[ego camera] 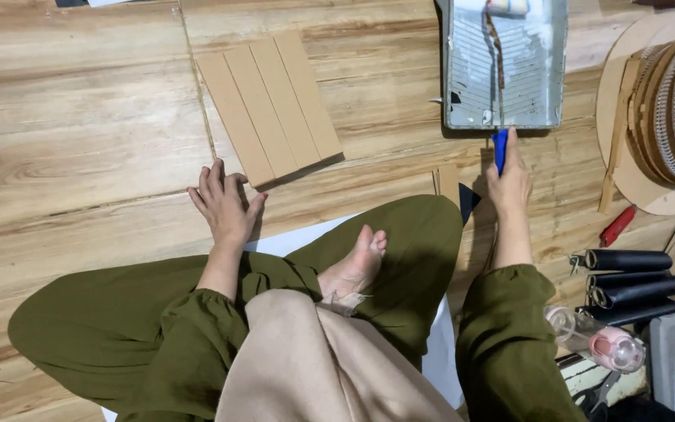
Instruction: Applying a coating to cardboard strips with a roller and assembling them onto a paper template to create packaging.
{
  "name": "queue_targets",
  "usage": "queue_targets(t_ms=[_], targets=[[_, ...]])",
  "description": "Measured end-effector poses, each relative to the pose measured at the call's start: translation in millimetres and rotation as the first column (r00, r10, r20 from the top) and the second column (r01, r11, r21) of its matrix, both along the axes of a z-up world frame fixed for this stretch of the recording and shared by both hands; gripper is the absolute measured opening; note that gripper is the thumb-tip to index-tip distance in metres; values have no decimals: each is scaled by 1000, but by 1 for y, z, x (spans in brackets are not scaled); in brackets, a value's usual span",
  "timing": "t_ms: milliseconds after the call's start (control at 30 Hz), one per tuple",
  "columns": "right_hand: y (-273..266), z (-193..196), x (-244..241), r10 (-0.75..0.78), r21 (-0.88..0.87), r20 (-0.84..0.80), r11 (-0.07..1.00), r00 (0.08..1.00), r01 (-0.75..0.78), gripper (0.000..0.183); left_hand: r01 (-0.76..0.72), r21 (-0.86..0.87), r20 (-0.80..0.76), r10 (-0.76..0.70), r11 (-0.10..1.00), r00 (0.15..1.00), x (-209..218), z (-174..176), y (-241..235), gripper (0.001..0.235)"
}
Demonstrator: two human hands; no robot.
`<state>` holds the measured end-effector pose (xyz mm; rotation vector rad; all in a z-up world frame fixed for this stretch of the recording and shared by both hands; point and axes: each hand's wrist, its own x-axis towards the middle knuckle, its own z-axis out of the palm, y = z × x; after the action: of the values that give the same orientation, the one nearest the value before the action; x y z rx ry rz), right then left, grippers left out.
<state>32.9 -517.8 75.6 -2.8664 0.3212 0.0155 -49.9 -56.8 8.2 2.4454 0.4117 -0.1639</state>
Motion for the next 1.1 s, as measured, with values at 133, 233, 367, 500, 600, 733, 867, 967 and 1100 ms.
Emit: queue_targets(t_ms=[133, 233, 367, 500, 600, 733, 867, 967, 1100], targets=[[8, 0, 5, -34, -118, -80, 993, 996, 24, 65, -2, 7, 5, 2, 1000, 1000, -1, 2, 1, 40], [0, -6, 7, -116, -109, -117, 989, 986, 103, 68, -1, 2, 15, 1, 1000, 1000, -1, 0, 1, 41], [8, -9, 23, -101, -22, -38, 995, 994, 100, 78, -4, 11, 17, 3, 1000, 1000, 1, -1, -1, 39], [24, -18, 39, 67, -136, 210, 990, 975, -39, 53, 4, 14, 39, -4, 1000, 999, 0, -5, 1, 36], [9, -40, 62, 107, -264, 272, 964, 956, -32, 36, 5, 32, 47, -7, 999, 999, 0, -8, 1, 34], [-9, -58, 89, 16, -339, 153, 940, 988, 37, 43, 3, 43, 63, -6, 999, 998, 0, -14, 1, 34], [13, -30, 98, 21, -270, 105, 963, 994, 8, 51, 5, 59, 61, -8, 998, 998, 0, -15, 1, 34], [22, -15, 110, 69, -198, 123, 979, 990, -44, 46, 6, 72, 65, -11, 997, 998, 2, -20, 1, 33], [16, -13, 129, 86, -225, 71, 972, 994, -68, 45, 7, 89, 65, -12, 996, 998, 2, -21, 0, 34]])
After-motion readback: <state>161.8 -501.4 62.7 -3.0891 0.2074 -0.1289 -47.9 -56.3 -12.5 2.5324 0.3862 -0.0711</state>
